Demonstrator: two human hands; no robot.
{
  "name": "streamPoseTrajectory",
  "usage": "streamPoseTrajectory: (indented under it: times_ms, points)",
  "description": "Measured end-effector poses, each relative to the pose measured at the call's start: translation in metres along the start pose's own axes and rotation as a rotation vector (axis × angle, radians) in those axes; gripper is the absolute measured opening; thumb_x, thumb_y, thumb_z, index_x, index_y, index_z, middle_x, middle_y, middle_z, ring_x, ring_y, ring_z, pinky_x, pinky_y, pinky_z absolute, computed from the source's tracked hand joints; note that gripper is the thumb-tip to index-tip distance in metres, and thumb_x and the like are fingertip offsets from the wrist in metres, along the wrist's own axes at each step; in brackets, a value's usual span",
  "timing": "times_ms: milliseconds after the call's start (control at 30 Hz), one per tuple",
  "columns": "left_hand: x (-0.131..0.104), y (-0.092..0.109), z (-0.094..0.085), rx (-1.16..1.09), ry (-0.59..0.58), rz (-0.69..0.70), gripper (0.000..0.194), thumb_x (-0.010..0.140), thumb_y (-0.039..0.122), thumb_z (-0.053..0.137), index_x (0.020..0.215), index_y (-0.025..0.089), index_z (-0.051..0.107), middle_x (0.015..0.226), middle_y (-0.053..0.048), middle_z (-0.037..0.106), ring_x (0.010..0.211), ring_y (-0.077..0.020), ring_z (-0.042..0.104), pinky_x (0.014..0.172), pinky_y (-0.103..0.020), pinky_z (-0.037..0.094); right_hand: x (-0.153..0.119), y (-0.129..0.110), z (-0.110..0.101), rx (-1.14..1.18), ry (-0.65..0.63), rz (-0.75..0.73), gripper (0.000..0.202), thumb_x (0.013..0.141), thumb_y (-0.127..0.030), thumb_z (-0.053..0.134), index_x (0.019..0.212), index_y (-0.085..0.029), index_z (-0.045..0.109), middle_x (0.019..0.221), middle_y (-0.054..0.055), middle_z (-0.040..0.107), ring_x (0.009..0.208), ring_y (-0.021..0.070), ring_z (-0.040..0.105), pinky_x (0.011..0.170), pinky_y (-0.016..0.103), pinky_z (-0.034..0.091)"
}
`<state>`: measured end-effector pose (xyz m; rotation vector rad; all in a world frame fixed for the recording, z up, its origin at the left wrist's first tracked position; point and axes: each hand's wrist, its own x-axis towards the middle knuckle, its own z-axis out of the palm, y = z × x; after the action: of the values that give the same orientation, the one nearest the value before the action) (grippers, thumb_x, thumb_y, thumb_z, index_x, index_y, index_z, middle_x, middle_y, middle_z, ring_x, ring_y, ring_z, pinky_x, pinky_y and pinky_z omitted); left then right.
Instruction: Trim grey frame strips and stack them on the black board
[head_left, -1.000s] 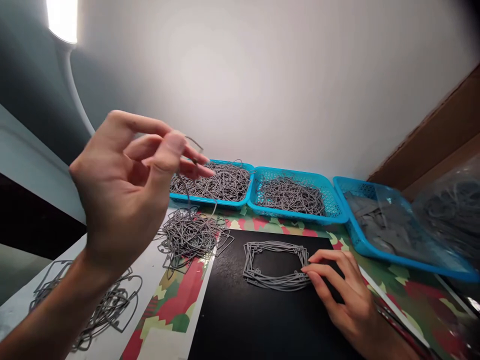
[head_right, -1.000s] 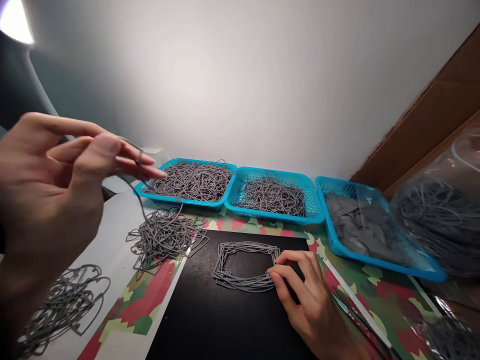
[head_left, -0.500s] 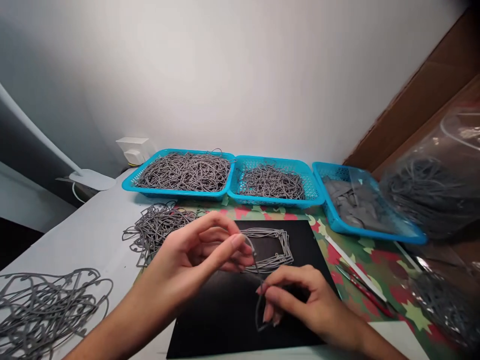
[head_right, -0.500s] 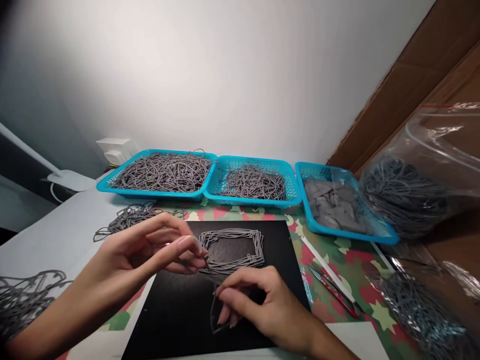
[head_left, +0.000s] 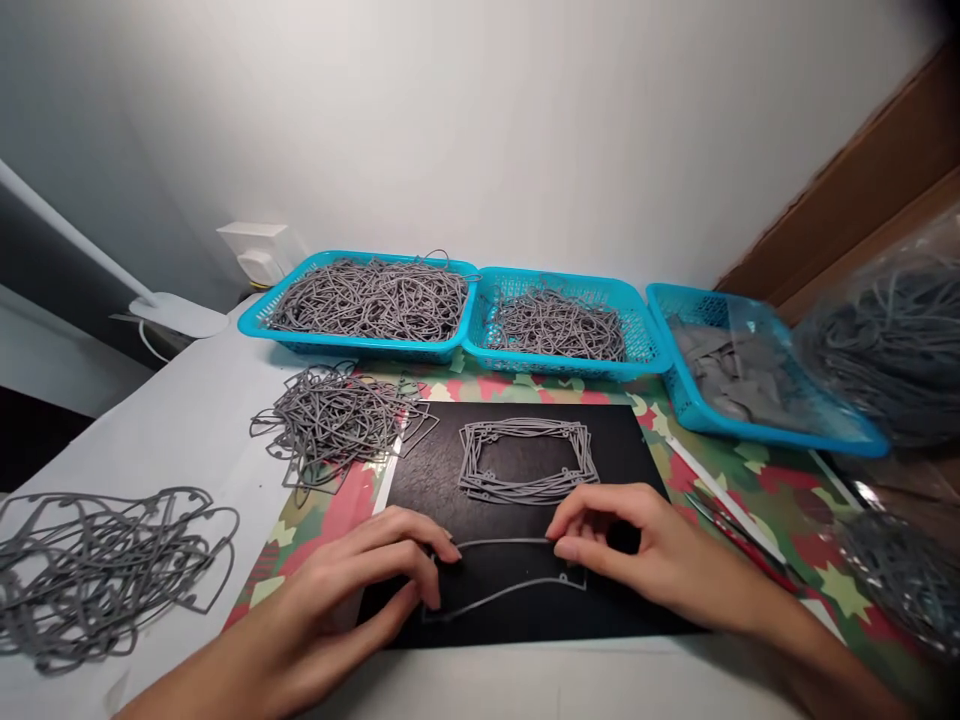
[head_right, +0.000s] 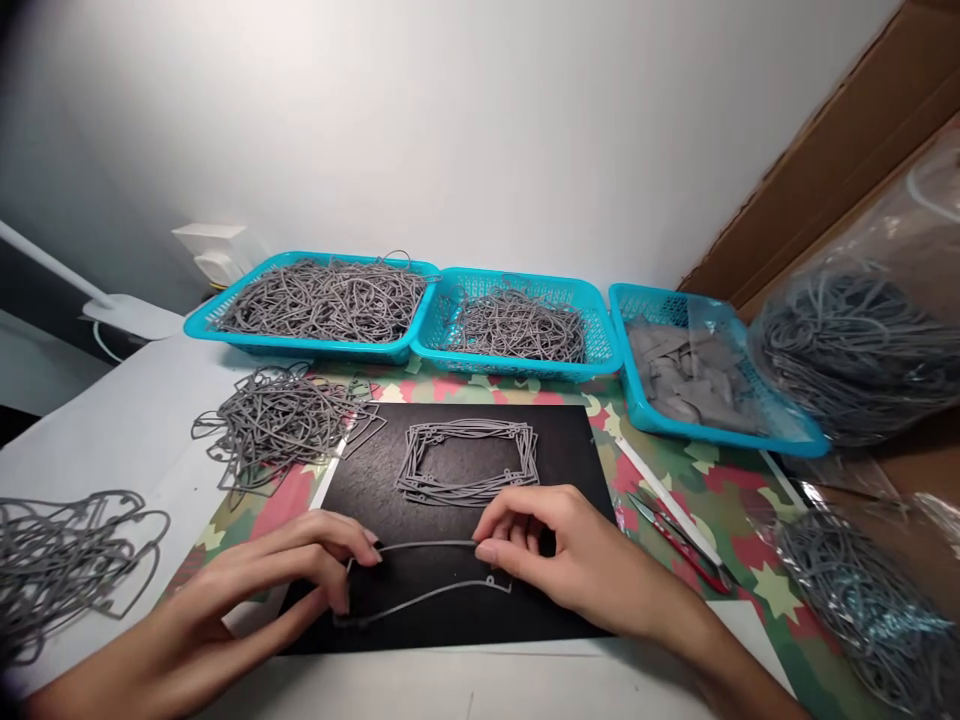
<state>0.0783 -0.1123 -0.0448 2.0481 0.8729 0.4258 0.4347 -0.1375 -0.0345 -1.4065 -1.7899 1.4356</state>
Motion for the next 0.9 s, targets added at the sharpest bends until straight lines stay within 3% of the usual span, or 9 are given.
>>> streamPoseTrajectory:
  times_ms: [133,333,433,533,667,733,833,900]
  points:
    - [-0.007,-0.008,-0.005,0.166,-0.047,0.01,0.025,0.111,0.02,0.058,0.107,0.031,0.08,0.148,-0.009,0.077,0.133,-0.0263,0.077,0.108,-0.029,0.065,-0.001,0.0,-0.001,-0.145,0.042,-0.05,0.022,0.113,-0.044,0.073,0.115,-0.025,0.086,0.101,0.002,0.084,0.084,0.0179,0.072,0.073,0.027,0.057]
    - [0.003,-0.013,0.004,0.148,0.142,0.032,0.023,0.116,0.025,0.057,0.125,0.033,0.077,0.134,-0.007,0.08,0.124,-0.024,0.08,0.106,-0.028,0.063,-0.001,0.0,-0.005,-0.232,0.082,-0.092,0.022,0.116,-0.042,0.069,0.113,-0.029,0.087,0.114,0.002,0.088,0.098,0.0228,0.08,0.077,0.03,0.061]
    - [0.011,-0.014,0.007,0.094,0.205,0.094,0.019,0.115,0.023,0.062,0.12,0.033,0.077,0.119,-0.004,0.083,0.112,-0.0223,0.081,0.099,-0.027,0.064,-0.002,0.001,-0.005,-0.243,0.102,-0.069,0.021,0.116,-0.041,0.069,0.112,-0.029,0.086,0.113,0.002,0.088,0.101,0.0234,0.081,0.071,0.028,0.057]
    - [0.011,-0.011,0.007,0.112,0.211,0.077,0.01,0.112,0.028,0.069,0.106,0.03,0.076,0.121,-0.004,0.083,0.11,-0.0226,0.081,0.097,-0.028,0.064,-0.002,0.001,-0.005,-0.24,0.095,-0.04,0.022,0.117,-0.042,0.068,0.11,-0.028,0.084,0.109,0.001,0.087,0.099,0.022,0.08,0.069,0.027,0.054]
    - [0.006,-0.008,0.01,0.132,0.189,0.071,0.033,0.11,0.03,0.071,0.081,0.026,0.059,0.127,-0.005,0.08,0.114,-0.022,0.079,0.094,-0.027,0.062,-0.002,0.0,-0.007,-0.231,0.09,-0.031,0.026,0.119,-0.044,0.064,0.11,-0.027,0.082,0.109,0.001,0.086,0.1,0.0218,0.078,0.07,0.028,0.053]
    - [0.005,-0.011,0.015,0.108,0.216,0.061,0.027,0.111,0.028,0.07,0.087,0.027,0.059,0.122,-0.005,0.079,0.113,-0.0215,0.079,0.093,-0.027,0.062,-0.002,0.0,-0.008,-0.237,0.09,-0.024,0.026,0.118,-0.044,0.064,0.111,-0.027,0.082,0.11,0.001,0.086,0.1,0.0217,0.078,0.067,0.027,0.052]
    - [0.008,-0.02,0.02,0.098,0.213,-0.006,0.004,0.115,0.027,0.064,0.116,0.029,0.067,0.115,-0.003,0.078,0.106,-0.0213,0.078,0.092,-0.029,0.063,-0.003,0.0,-0.008,-0.256,0.077,-0.027,0.023,0.118,-0.043,0.065,0.113,-0.028,0.082,0.112,0.001,0.086,0.099,0.0216,0.079,0.065,0.027,0.053]
    - [0.011,-0.028,0.021,0.13,0.175,-0.023,0.016,0.118,0.03,0.063,0.133,0.032,0.067,0.116,-0.003,0.077,0.103,-0.0212,0.077,0.089,-0.029,0.064,-0.005,-0.001,-0.008,-0.279,0.078,-0.057,0.021,0.119,-0.041,0.065,0.114,-0.029,0.081,0.114,0.001,0.085,0.1,0.0215,0.079,0.071,0.028,0.057]
